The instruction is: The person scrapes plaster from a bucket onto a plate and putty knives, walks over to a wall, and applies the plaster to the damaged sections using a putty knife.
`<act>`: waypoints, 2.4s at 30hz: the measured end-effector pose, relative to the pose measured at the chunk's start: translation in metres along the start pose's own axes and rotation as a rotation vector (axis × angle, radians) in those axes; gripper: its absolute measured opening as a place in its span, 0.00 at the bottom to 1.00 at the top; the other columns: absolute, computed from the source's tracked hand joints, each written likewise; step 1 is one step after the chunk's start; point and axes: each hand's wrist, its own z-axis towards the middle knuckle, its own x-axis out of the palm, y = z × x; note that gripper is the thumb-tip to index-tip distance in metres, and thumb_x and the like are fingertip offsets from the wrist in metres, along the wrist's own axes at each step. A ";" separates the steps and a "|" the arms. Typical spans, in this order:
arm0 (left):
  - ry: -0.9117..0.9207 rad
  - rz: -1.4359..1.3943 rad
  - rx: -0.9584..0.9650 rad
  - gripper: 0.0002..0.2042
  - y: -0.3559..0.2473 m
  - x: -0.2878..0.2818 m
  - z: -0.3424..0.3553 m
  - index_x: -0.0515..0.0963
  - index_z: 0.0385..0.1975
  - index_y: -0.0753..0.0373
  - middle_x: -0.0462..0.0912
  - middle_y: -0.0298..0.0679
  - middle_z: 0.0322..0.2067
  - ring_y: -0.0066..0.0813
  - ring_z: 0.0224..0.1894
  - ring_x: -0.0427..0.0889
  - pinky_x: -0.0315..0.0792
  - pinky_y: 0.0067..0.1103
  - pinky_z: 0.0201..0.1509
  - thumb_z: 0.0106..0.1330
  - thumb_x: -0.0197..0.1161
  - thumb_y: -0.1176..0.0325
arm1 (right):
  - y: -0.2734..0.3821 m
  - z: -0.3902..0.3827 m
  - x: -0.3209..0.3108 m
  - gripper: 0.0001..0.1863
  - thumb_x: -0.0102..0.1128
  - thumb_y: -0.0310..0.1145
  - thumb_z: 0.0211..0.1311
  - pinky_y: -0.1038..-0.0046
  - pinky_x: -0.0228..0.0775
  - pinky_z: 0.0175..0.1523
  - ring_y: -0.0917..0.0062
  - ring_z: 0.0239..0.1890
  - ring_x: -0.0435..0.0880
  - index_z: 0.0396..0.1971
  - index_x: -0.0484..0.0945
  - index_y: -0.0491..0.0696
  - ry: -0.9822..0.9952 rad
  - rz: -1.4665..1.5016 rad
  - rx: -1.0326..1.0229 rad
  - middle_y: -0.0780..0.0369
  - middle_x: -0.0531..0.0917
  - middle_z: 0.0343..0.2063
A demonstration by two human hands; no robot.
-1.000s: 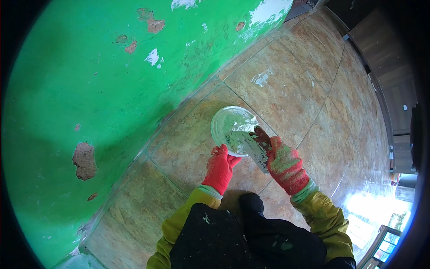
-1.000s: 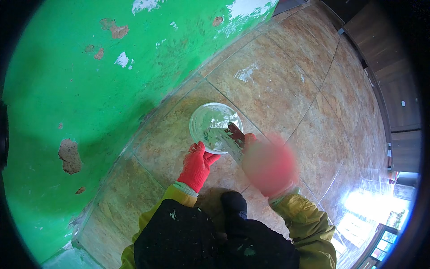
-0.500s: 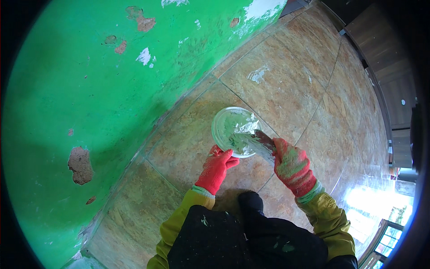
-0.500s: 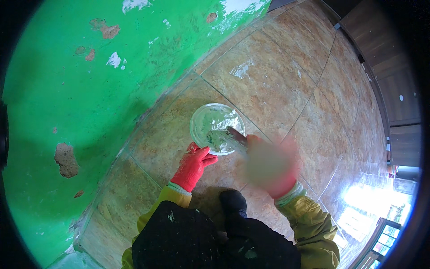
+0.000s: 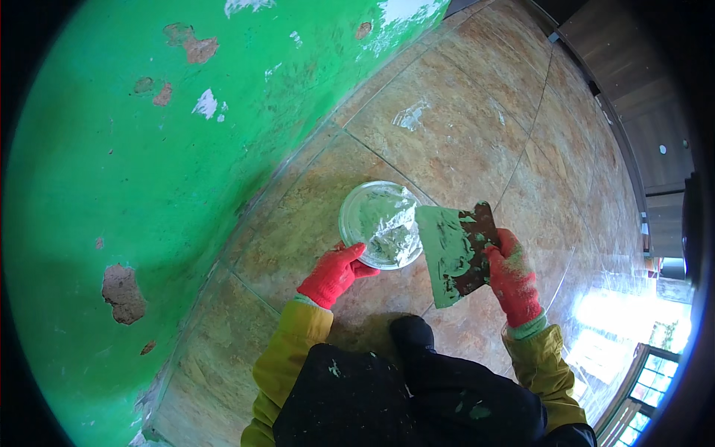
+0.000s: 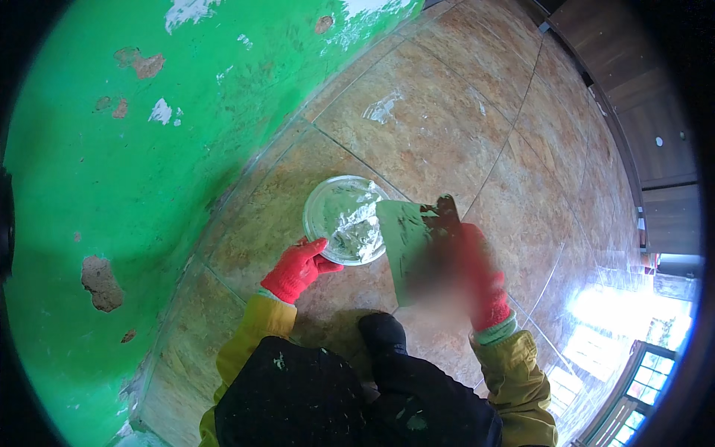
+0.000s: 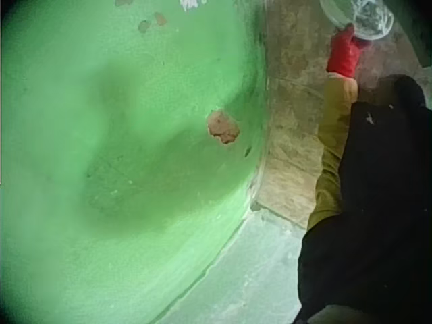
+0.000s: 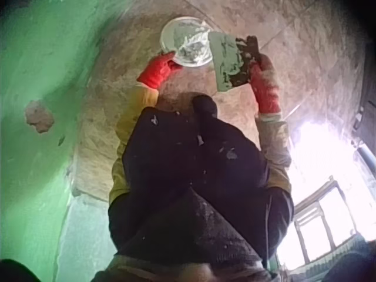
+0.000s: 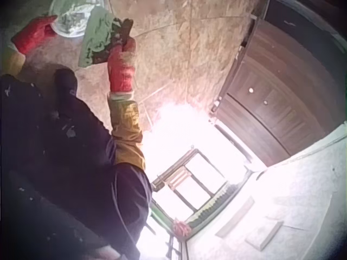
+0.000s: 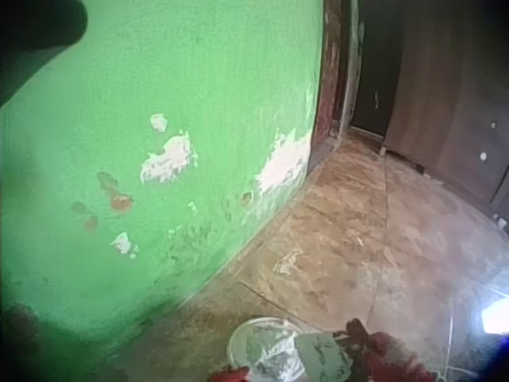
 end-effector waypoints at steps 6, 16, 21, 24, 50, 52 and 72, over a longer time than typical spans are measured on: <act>0.002 -0.022 0.135 0.20 0.010 0.011 -0.007 0.64 0.53 0.69 0.75 0.47 0.47 0.41 0.47 0.77 0.75 0.38 0.49 0.61 0.56 0.71 | -0.033 -0.002 -0.013 0.13 0.46 0.25 0.59 0.77 0.64 0.39 0.82 0.33 0.71 0.44 0.71 0.41 -0.088 0.006 0.077 0.64 0.76 0.30; 0.001 -0.041 0.220 0.21 -0.001 0.023 -0.017 0.63 0.54 0.67 0.74 0.47 0.48 0.41 0.49 0.76 0.73 0.40 0.52 0.61 0.56 0.73 | -0.021 0.018 -0.003 0.13 0.46 0.24 0.59 0.75 0.66 0.38 0.77 0.31 0.75 0.44 0.70 0.41 0.076 0.541 0.105 0.60 0.77 0.29; -0.035 -0.011 0.271 0.20 -0.002 0.022 -0.011 0.63 0.54 0.67 0.74 0.47 0.47 0.41 0.48 0.77 0.75 0.39 0.51 0.62 0.55 0.73 | 0.015 0.011 0.009 0.13 0.46 0.25 0.59 0.72 0.68 0.39 0.69 0.33 0.78 0.44 0.70 0.41 0.027 -0.365 -0.172 0.55 0.79 0.31; -0.057 -0.042 0.324 0.19 0.000 0.026 -0.010 0.63 0.54 0.67 0.74 0.47 0.47 0.41 0.49 0.77 0.75 0.39 0.51 0.63 0.54 0.74 | 0.014 0.010 0.012 0.13 0.45 0.25 0.59 0.72 0.68 0.40 0.69 0.34 0.78 0.43 0.70 0.41 0.049 -0.543 -0.361 0.55 0.79 0.31; -0.128 0.044 0.262 0.15 0.002 0.039 -0.002 0.63 0.51 0.69 0.74 0.47 0.47 0.36 0.49 0.77 0.74 0.33 0.54 0.68 0.50 0.70 | -0.077 0.023 0.021 0.15 0.48 0.26 0.60 0.79 0.68 0.34 0.83 0.30 0.75 0.47 0.72 0.40 0.268 -0.216 -0.118 0.66 0.79 0.32; -0.130 0.060 0.271 0.14 0.001 0.038 -0.004 0.63 0.50 0.70 0.74 0.47 0.47 0.36 0.48 0.77 0.74 0.33 0.53 0.68 0.49 0.70 | -0.075 0.024 0.023 0.15 0.48 0.25 0.60 0.79 0.68 0.35 0.83 0.29 0.75 0.48 0.71 0.40 0.270 -0.238 -0.201 0.66 0.79 0.32; -0.142 0.013 0.232 0.14 0.003 0.038 -0.008 0.64 0.50 0.69 0.75 0.47 0.47 0.36 0.47 0.78 0.75 0.30 0.53 0.67 0.51 0.72 | -0.077 0.016 0.035 0.18 0.48 0.25 0.59 0.75 0.72 0.42 0.78 0.36 0.78 0.51 0.69 0.41 0.271 -0.094 0.073 0.62 0.79 0.39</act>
